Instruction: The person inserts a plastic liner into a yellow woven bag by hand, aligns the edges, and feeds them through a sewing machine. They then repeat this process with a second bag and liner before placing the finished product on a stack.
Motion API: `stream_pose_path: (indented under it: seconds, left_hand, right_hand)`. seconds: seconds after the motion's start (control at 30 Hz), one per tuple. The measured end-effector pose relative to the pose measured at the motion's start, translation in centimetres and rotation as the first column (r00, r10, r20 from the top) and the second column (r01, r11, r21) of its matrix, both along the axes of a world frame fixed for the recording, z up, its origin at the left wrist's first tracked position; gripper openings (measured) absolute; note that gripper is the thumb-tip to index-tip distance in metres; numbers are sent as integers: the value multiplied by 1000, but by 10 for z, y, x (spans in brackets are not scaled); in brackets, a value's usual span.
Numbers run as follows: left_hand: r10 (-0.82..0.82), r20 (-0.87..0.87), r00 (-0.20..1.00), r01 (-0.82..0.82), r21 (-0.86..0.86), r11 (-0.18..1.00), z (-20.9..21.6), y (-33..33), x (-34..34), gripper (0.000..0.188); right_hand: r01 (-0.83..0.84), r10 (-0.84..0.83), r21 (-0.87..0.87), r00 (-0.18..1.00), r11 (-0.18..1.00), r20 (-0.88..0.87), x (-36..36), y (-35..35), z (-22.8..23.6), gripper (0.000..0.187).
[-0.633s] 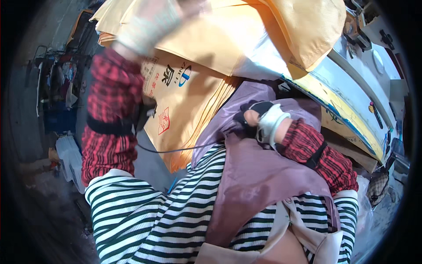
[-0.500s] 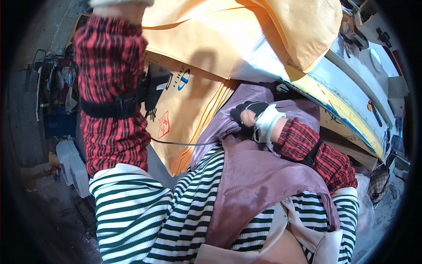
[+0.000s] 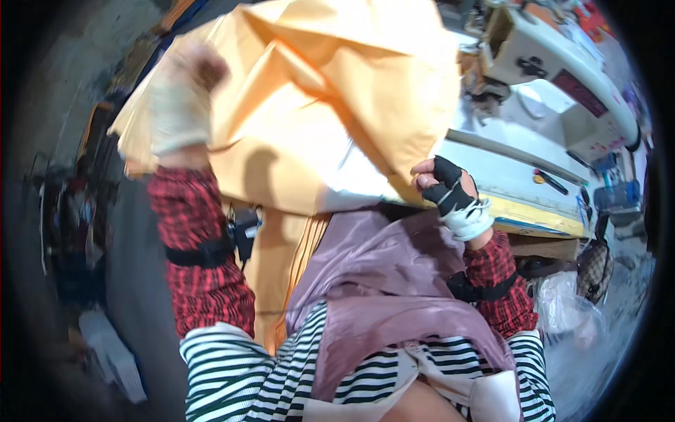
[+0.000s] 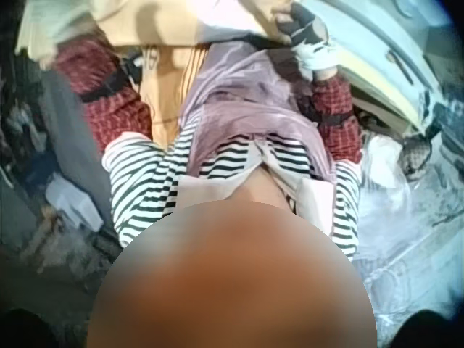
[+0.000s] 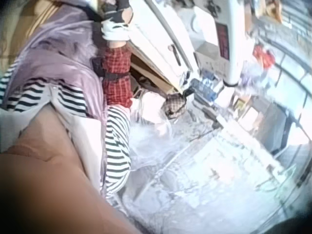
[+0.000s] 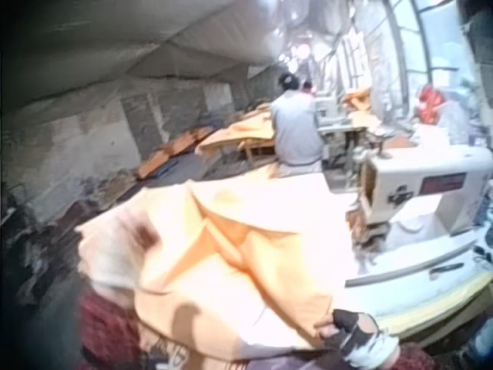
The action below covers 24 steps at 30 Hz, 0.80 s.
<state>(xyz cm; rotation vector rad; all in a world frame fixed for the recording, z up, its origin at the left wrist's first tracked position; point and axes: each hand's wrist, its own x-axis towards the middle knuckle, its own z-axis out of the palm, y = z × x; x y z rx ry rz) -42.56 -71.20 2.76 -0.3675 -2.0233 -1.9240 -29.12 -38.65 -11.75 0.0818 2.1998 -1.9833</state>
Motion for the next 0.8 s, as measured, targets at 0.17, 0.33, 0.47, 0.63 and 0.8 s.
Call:
stream_pose_path:
  seconds: [0.17,0.33,0.47,0.63,0.8]
  left_hand:
    - [93,463,882,-69,-68,995,-96,31,-4,20]
    - [67,600,797,-203,162,966,-114,20,-25,19]
    - [17,559,829,-217,294,931,-95,-14,-49,22]
    - [101,533,840,-287,278,917,-44,-58,-109,23]
    - [-66,412,909,2,152,988,-71,-23,-183,39]
  right_hand:
    - [436,-369,126,858,891,-357,-14,2,9,40]
    - [191,-324,-527,930,828,-172,-84,31,1,34]
    - [187,-198,-66,926,980,-322,-95,22,57,24]
    - [-62,99,101,899,993,-426,-26,3,63,29]
    - [-202,209,97,976,975,-63,28,42,31,57]
